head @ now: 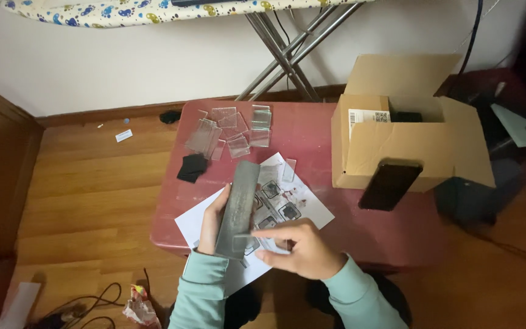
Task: Assemble small components by aligning transparent plates with a grey block according to a printed diagram.
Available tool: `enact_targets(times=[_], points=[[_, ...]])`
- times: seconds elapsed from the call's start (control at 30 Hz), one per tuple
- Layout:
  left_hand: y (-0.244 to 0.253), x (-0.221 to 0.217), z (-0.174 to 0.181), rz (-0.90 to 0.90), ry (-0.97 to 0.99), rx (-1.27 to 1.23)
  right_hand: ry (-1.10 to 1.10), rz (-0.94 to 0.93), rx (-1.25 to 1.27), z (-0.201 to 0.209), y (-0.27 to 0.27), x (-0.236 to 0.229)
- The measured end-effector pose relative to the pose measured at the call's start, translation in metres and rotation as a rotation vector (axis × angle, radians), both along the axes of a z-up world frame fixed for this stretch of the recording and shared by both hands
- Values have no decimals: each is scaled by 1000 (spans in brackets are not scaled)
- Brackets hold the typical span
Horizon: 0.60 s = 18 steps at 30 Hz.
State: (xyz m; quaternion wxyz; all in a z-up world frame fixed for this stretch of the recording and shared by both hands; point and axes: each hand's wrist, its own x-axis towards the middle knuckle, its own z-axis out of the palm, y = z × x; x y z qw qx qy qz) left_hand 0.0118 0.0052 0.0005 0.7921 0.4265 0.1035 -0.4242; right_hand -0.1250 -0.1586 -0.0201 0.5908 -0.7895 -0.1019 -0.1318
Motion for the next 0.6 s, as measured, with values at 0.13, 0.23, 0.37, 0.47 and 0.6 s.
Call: enact_targets(times=[0.13, 0.23, 0.37, 0.47, 0.6], points=[[1, 0, -12, 52, -19, -129, 72, -192, -5, -4, -6, 3], [0, 3, -18, 10, -35, -80, 61, -78, -38, 1, -8, 1], [-7, -5, 5, 128, 104, 26, -57, -57, 61, -9, -15, 14], [-7, -7, 6, 165, 122, 25, -71, -108, 61, -6, -13, 10], [-7, -5, 8, 162, 104, 32, -46, -36, 41, -9, -6, 7]])
